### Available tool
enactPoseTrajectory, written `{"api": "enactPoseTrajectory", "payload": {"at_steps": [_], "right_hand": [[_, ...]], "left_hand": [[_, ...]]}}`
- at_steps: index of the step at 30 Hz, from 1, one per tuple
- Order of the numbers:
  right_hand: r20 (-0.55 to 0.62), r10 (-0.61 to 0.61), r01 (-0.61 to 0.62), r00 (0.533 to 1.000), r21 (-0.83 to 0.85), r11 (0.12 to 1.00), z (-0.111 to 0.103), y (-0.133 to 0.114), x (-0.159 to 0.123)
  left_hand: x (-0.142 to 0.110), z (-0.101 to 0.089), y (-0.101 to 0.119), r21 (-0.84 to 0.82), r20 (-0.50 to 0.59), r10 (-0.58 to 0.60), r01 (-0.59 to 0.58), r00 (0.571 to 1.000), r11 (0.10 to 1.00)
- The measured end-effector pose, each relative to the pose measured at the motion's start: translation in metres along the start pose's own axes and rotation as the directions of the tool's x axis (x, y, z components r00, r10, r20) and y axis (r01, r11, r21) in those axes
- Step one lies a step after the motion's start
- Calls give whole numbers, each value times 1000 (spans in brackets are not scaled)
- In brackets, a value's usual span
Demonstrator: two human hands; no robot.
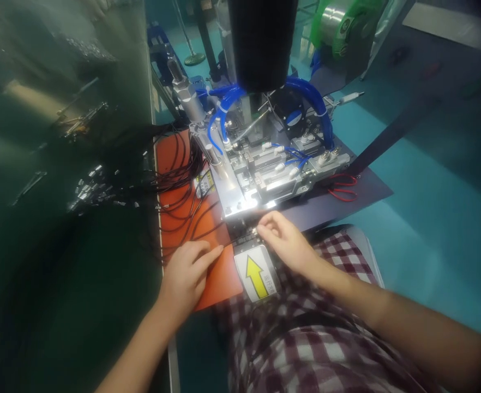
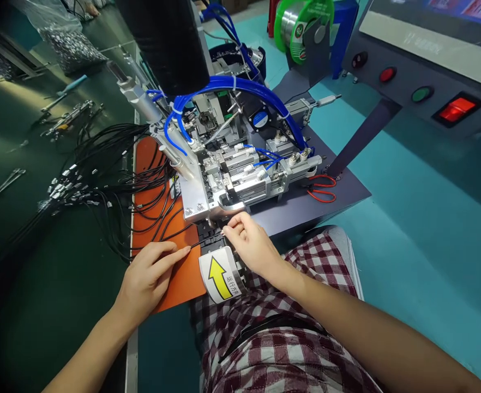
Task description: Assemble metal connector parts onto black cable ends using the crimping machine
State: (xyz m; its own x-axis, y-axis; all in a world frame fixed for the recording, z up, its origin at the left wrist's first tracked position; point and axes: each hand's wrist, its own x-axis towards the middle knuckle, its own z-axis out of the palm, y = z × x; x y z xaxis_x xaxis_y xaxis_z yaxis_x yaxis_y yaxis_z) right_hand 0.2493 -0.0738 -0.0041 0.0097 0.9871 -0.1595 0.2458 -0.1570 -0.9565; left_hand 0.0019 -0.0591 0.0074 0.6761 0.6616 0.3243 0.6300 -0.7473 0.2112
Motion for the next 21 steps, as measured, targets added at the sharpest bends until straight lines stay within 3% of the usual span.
{"api": "enactPoseTrajectory", "payload": {"at_steps": [2, 4, 8, 11, 17, 21], "right_hand": [[-23, -225, 213, 974, -251, 944, -4, -3, -8], [75, -361, 354, 929, -458, 816, -7, -8, -14], [241, -403, 442, 883, -717, 539, -11, -18, -15], [304, -373, 450, 877, -794, 410, -10, -26, -11], [332, -371, 469, 867, -796, 384, -5, -35, -11], [378, -411, 529, 830, -766, 365, -2, -31, -9]], "left_hand": [[-1, 2, 0, -6, -5, -2, 2, 1000, 1000], [-1, 2, 1, -17, -19, -7, 7, 1000, 1000], [-1, 5, 1, -30, -44, -32, 31, 999, 999], [-2, 6, 2, -35, -57, -59, 57, 997, 998], [-5, 4, 3, -65, -49, -100, 97, 994, 993], [-6, 5, 4, -67, -46, -123, 120, 991, 991]]}}
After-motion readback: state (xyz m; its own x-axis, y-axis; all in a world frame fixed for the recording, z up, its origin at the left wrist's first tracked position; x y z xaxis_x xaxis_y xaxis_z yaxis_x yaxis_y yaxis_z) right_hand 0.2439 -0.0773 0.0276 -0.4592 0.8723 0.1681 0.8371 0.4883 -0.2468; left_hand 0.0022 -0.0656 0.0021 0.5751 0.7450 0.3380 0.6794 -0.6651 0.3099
